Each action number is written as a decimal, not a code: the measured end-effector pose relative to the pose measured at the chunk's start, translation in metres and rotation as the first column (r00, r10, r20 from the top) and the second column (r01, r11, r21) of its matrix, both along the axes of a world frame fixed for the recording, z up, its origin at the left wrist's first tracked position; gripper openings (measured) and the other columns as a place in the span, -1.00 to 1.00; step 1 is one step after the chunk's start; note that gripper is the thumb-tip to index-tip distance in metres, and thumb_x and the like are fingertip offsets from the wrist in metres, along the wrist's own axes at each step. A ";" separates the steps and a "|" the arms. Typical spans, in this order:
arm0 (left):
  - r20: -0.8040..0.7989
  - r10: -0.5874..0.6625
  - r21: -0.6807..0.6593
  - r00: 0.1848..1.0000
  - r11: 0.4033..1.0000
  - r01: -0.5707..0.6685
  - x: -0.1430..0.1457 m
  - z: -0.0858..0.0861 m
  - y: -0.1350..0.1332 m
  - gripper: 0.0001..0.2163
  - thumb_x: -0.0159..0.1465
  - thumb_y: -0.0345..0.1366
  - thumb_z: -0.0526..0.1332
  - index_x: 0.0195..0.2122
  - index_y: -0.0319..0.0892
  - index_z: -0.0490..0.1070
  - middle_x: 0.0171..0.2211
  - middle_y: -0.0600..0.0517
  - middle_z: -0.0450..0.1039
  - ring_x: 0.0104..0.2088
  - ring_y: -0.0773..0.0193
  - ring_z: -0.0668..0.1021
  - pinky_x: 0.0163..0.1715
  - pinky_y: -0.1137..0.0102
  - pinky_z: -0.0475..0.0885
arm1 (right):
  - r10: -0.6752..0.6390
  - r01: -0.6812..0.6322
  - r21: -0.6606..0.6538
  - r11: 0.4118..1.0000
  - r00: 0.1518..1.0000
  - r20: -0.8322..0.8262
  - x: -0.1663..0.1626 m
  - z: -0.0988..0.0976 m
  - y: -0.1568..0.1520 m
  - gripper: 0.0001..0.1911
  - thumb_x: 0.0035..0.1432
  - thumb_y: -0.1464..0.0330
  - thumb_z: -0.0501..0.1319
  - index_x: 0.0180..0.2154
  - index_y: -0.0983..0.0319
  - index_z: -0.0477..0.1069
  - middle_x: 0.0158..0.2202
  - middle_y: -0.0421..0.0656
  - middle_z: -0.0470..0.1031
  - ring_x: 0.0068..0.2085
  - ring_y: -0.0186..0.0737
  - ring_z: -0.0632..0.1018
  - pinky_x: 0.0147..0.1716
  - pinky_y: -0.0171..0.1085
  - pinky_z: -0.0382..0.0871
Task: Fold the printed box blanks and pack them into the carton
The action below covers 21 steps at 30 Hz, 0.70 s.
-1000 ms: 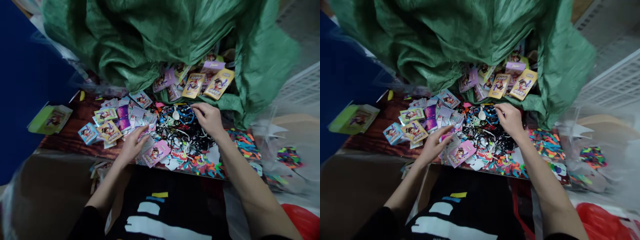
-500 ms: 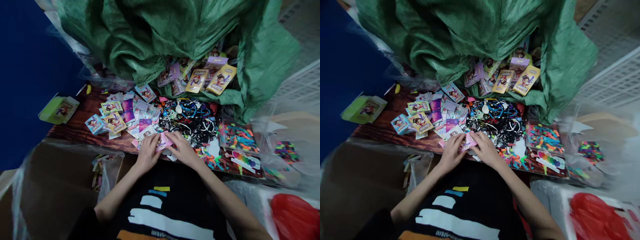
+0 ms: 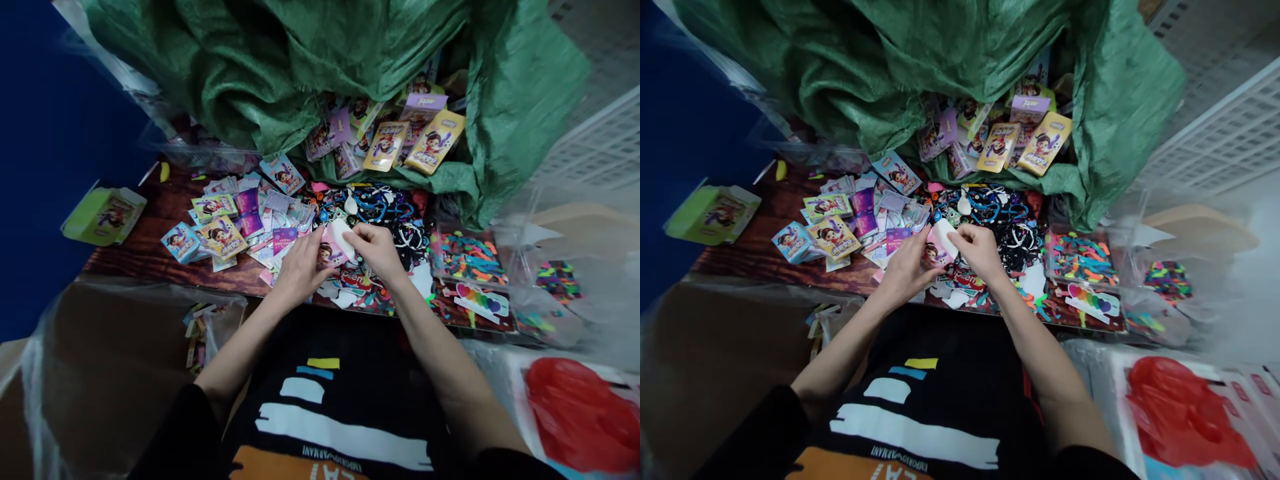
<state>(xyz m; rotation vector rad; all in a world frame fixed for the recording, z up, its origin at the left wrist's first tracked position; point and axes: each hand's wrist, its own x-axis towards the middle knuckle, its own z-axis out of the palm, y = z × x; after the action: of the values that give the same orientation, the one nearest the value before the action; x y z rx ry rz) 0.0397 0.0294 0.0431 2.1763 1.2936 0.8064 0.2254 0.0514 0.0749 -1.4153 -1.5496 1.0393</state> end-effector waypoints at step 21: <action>0.436 0.356 -0.486 0.826 0.866 -0.117 -0.058 -0.017 -0.021 -0.31 0.08 -0.13 0.37 0.21 -0.23 0.24 0.12 -0.20 0.38 0.07 -0.04 0.48 -0.08 0.21 0.52 | -0.006 -0.047 0.028 0.999 0.430 0.903 0.031 -0.054 -0.030 -0.66 0.34 0.41 0.02 0.09 0.23 0.38 -0.09 0.02 0.44 -0.10 -0.04 0.46 -0.33 -0.22 0.26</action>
<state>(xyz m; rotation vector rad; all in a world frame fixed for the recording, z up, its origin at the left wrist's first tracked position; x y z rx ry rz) -0.0186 0.0082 0.0261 1.3263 1.3185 0.9941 0.2565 0.0213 0.0213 -2.0940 -2.3057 0.1190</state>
